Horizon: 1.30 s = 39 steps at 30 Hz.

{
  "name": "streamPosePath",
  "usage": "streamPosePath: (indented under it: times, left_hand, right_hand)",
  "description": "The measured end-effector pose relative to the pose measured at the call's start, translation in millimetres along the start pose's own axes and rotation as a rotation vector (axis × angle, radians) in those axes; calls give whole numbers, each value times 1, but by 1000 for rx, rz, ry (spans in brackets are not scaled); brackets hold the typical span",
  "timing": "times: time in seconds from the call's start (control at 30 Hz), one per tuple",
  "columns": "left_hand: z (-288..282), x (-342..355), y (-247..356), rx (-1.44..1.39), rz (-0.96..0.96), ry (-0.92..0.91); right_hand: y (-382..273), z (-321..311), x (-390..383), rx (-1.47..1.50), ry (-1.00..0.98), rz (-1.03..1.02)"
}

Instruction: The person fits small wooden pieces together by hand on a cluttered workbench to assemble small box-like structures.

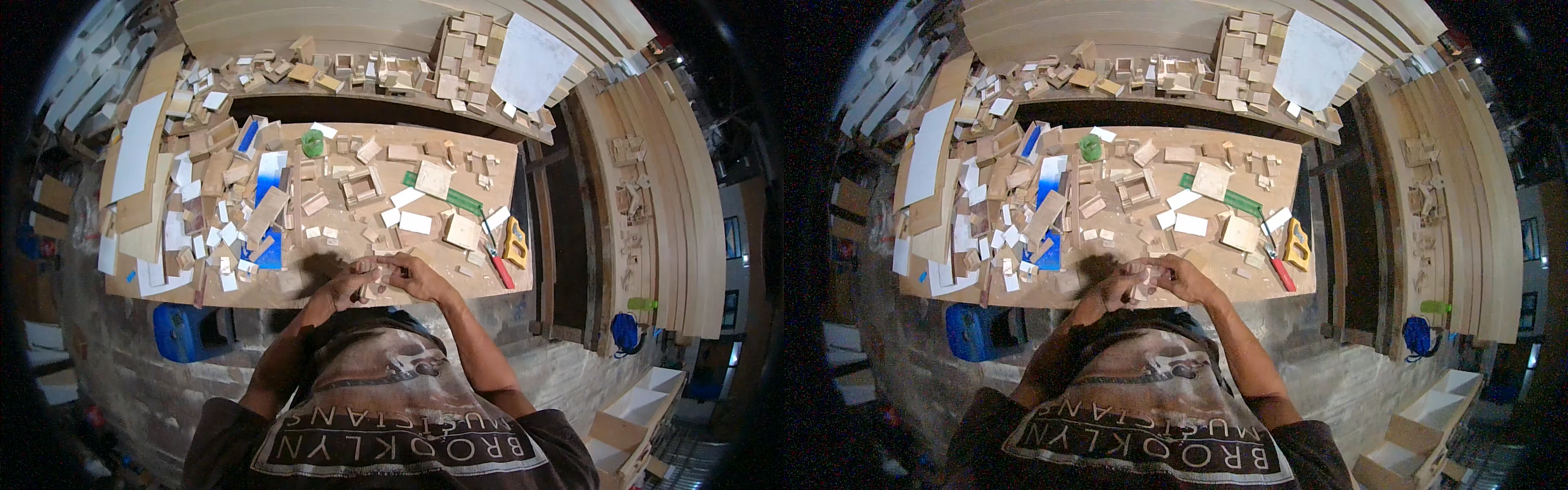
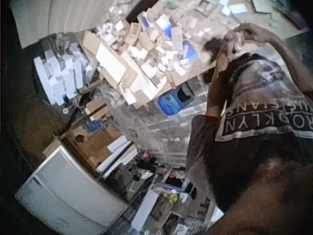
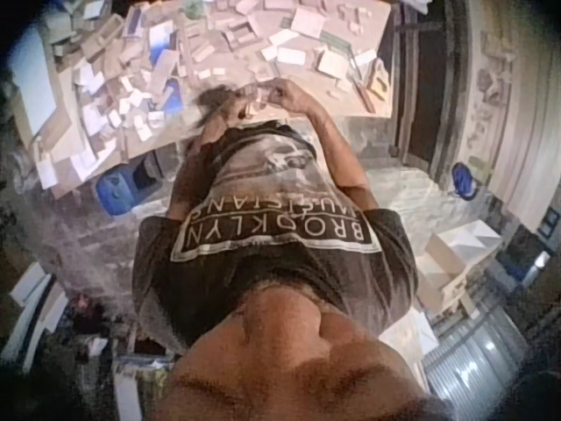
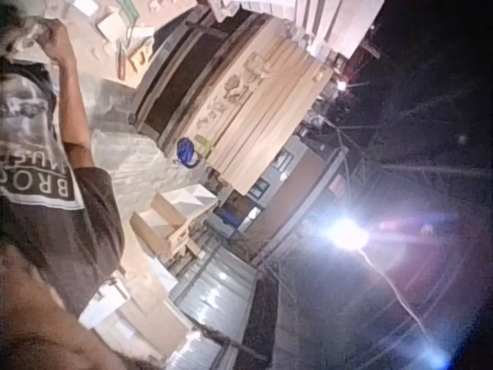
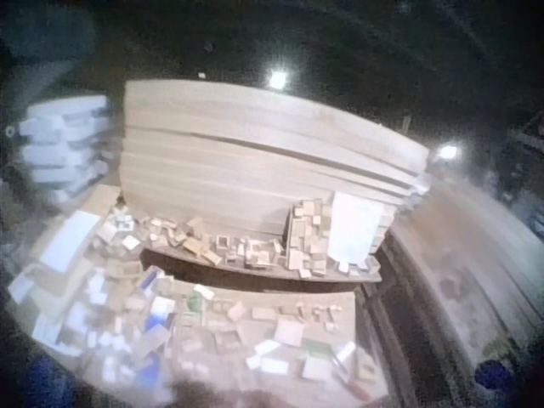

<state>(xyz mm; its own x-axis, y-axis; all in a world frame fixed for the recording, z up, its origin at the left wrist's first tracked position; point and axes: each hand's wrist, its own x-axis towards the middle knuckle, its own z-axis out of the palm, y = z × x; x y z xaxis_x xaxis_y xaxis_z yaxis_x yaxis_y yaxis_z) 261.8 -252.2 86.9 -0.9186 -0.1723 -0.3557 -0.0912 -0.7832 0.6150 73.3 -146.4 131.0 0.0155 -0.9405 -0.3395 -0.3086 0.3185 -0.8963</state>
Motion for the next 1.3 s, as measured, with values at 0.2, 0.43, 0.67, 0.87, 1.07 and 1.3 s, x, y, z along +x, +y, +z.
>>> streamPosePath:
  times: [0.2, 0.43, 0.67, 0.87, 1.07, 1.3]
  left_hand:
    - [18, 8, -4, 63, 60, 77]
    - [23, 23, -14, -117, 41, 157]
    - [44, 28, -13, -115, 121, 351]
    - [32, 36, -29, -202, 64, 373]
    - [43, 44, -36, -296, 172, 329]
    - [43, 64, -62, -232, 315, 392]
  right_hand:
    - [5, -10, -10, -133, 66, -75]
    - [28, -15, -13, -8, 123, -7]
    - [24, -26, -14, 56, 110, -11]
    - [10, -32, -19, 73, 133, -30]
    - [44, -29, -17, 680, 174, 14]
    - [52, -44, -23, 797, 95, 203]
